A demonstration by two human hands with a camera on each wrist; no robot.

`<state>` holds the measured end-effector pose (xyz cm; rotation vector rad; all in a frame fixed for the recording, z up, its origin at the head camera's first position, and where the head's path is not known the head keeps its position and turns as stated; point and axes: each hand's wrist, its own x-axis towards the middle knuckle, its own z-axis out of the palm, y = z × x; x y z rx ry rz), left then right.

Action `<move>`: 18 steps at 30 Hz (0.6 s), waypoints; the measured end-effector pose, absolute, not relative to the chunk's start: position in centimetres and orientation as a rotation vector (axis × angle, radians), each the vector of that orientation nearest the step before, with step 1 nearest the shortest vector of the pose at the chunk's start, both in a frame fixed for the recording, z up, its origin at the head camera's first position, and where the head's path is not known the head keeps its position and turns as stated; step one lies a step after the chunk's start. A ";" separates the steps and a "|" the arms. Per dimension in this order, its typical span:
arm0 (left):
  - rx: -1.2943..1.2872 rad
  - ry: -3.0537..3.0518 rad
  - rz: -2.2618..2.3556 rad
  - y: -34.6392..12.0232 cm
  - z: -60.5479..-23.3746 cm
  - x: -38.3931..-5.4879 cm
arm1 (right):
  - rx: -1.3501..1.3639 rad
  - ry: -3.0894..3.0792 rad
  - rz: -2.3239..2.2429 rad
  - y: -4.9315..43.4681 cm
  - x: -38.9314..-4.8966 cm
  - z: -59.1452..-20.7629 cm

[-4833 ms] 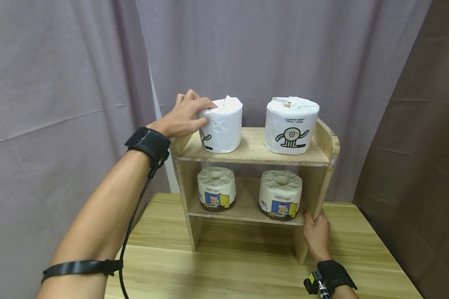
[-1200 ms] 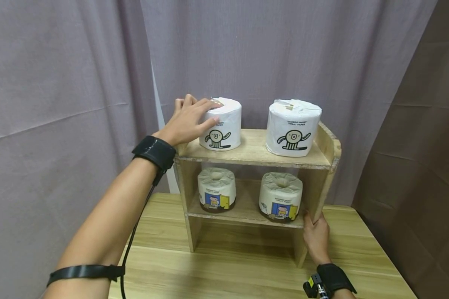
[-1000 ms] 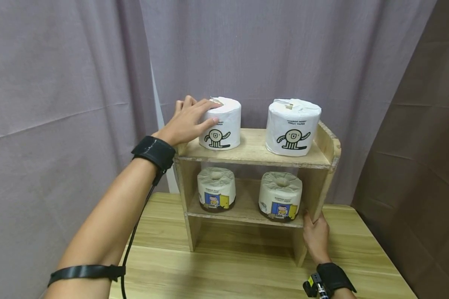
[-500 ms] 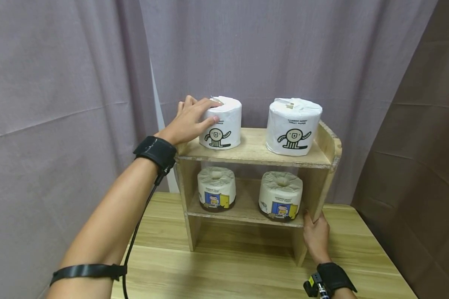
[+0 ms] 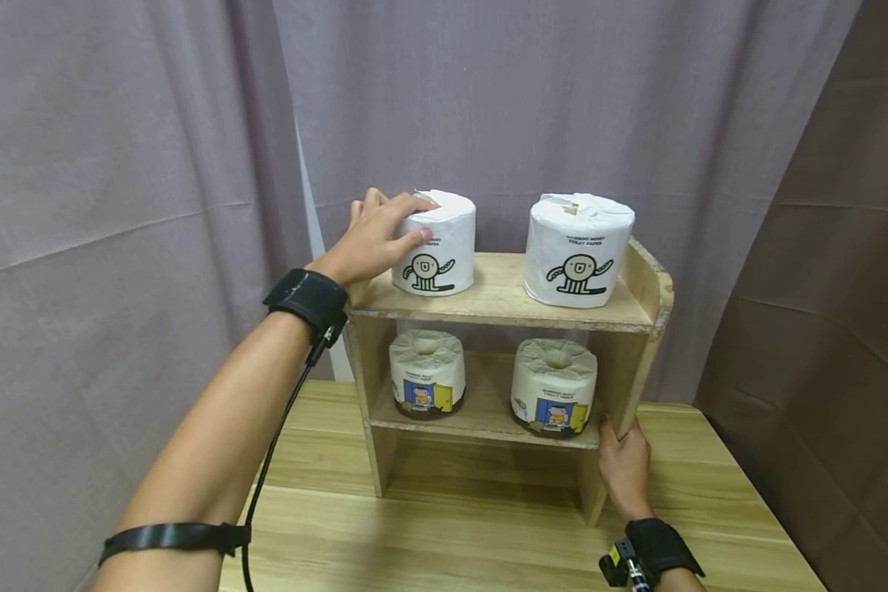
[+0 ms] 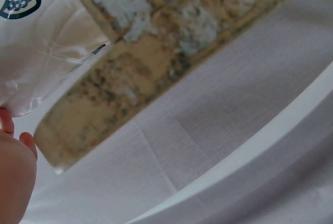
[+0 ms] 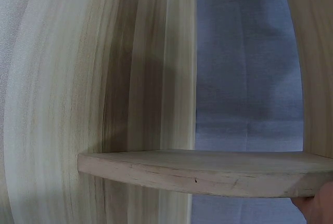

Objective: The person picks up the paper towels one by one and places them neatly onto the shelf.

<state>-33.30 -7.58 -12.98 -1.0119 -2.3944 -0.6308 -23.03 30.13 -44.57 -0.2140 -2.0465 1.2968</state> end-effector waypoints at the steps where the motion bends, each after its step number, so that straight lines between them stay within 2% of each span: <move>1: -1.014 -2.392 -0.632 -7.6 -13.0 -33.3 | -0.213 -2.047 1.298 30.1 -23.0 -44.6; 18: -1.012 -2.388 -0.723 -7.7 -12.7 -32.8 | -0.224 -2.031 1.237 29.9 -23.3 -44.7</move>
